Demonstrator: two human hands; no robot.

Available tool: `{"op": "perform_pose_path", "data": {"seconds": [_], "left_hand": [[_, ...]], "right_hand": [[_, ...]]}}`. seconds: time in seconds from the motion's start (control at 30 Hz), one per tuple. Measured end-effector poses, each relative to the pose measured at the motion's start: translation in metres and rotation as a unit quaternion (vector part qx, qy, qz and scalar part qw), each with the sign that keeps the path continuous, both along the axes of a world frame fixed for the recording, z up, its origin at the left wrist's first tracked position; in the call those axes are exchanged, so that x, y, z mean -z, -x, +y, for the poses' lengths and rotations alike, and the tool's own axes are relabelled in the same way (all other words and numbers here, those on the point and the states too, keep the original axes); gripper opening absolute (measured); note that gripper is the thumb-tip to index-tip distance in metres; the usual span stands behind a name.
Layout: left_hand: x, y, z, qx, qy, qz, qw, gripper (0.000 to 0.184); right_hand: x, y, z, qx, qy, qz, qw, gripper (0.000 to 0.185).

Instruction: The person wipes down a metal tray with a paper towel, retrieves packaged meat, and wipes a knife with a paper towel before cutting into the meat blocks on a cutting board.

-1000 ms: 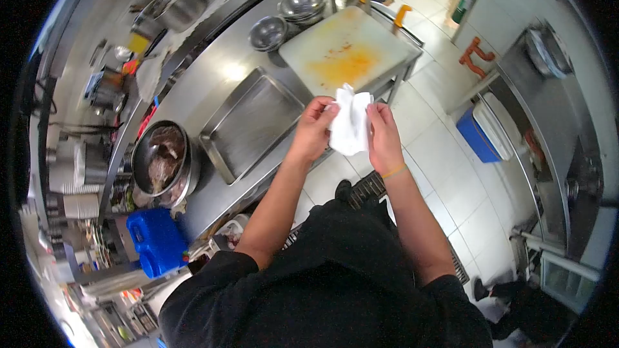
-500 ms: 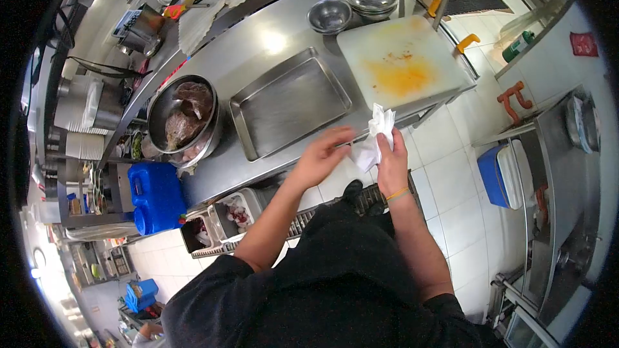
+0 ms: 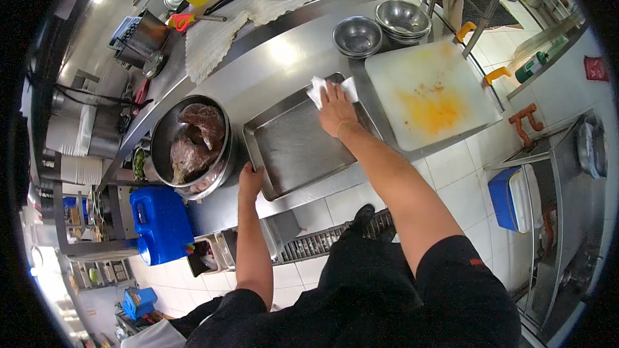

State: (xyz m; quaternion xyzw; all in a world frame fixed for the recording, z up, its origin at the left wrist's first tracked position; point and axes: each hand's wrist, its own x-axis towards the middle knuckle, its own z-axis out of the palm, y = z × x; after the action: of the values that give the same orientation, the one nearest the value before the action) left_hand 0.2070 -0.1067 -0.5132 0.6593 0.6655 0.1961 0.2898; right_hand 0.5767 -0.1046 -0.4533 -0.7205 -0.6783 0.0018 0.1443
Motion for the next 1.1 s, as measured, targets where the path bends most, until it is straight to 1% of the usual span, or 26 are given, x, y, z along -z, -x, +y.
{"op": "perform_pose_path", "data": {"seconds": [0.1,0.13,0.17,0.2,0.23,0.27,0.3,0.33,0.37,0.4,0.43,0.47,0.5,0.53,0.6,0.63,0.73,0.8,0.9,0.93,1.03,1.07,1.1], "left_hand": [[-0.021,-0.003,-0.005,0.012,0.04,-0.085,0.995,0.026],[-0.036,-0.011,-0.007,0.001,0.055,-0.123,0.991,0.025],[-0.052,-0.02,-0.012,-0.013,0.073,-0.16,0.984,0.026],[-0.061,-0.023,-0.021,-0.03,0.091,-0.193,0.977,0.027],[-0.062,-0.028,-0.03,-0.077,0.107,-0.267,0.955,0.025],[-0.063,-0.037,-0.037,-0.12,0.119,-0.338,0.926,0.023],[-0.066,-0.046,-0.04,-0.158,0.13,-0.408,0.89,0.021],[-0.072,-0.051,-0.047,-0.157,0.156,-0.441,0.87,0.038],[-0.078,-0.057,-0.053,-0.15,0.16,-0.443,0.869,0.043],[-0.087,-0.063,-0.061,-0.144,0.164,-0.446,0.868,0.048],[-0.097,-0.069,-0.068,-0.137,0.169,-0.447,0.868,0.053],[-0.106,-0.072,-0.075,-0.114,0.178,-0.442,0.872,0.066],[-0.108,-0.072,-0.083,-0.108,0.174,-0.436,0.876,0.065],[-0.111,-0.072,-0.09,-0.101,0.167,-0.432,0.881,0.063],[-0.12,-0.077,-0.096,-0.08,0.152,-0.437,0.883,0.059],[-0.128,-0.08,-0.101,-0.068,0.147,-0.446,0.88,0.057],[-0.164,-0.101,-0.12,-0.023,0.127,-0.443,0.887,0.052],[-0.177,-0.117,-0.135,0.008,0.126,-0.445,0.886,0.05],[-0.219,-0.159,-0.169,0.052,0.141,-0.435,0.888,0.046],[-0.228,-0.176,-0.182,0.09,0.119,-0.424,0.893,0.045],[-0.23,-0.231,-0.228,0.13,0.1,-0.423,0.891,0.044],[-0.224,-0.256,-0.247,0.127,0.094,-0.464,0.871,0.043],[-0.229,-0.283,-0.268,0.144,0.087,-0.477,0.862,0.043]], "right_hand": [[0.033,0.003,0.013,0.069,0.097,0.003,0.993,0.068],[0.061,-0.001,0.022,0.074,0.019,-0.018,0.997,0.062],[0.053,-0.004,0.022,0.087,0.037,0.008,0.995,0.058],[0.033,-0.004,0.016,0.1,0.057,0.038,0.993,0.055],[0.022,-0.003,0.017,0.111,0.071,0.067,0.989,0.053],[0.03,-0.004,0.018,0.12,0.01,0.035,0.992,0.046],[0.03,-0.002,0.02,0.113,0.029,0.03,0.993,0.047],[0.028,-0.002,0.022,0.109,0.047,0.022,0.993,0.047],[0.027,-0.002,0.022,0.107,0.065,0.013,0.992,0.047],[0.026,0.006,0.021,0.12,0.049,0.028,0.991,0.047],[0.026,0.014,0.02,0.112,0.046,0.082,0.989,0.05],[0.026,0.023,0.02,0.075,0.026,0.088,0.993,0.049],[0.018,0.037,0.015,0.06,-0.002,0.144,0.988,0.043],[0.021,0.053,0.015,0.055,-0.025,0.227,0.972,0.038],[-0.017,0.071,-0.01,-0.006,-0.029,0.236,0.971,0.03],[-0.027,0.073,-0.019,-0.047,-0.087,0.276,0.956,0.029],[-0.075,0.069,-0.054,-0.074,-0.124,0.288,0.947,0.03],[-0.111,0.053,-0.081,-0.094,-0.135,0.294,0.941,0.029],[-0.153,0.025,-0.124,-0.135,-0.239,0.249,0.929,0.027],[-0.164,0.016,-0.14,-0.131,-0.256,0.246,0.926,0.023],[-0.188,-0.037,-0.211,-0.097,-0.257,0.228,0.934,0.02],[-0.192,-0.055,-0.244,-0.091,-0.223,0.229,0.943,0.022],[-0.195,-0.073,-0.283,-0.093,-0.222,0.239,0.941,0.021]]}}
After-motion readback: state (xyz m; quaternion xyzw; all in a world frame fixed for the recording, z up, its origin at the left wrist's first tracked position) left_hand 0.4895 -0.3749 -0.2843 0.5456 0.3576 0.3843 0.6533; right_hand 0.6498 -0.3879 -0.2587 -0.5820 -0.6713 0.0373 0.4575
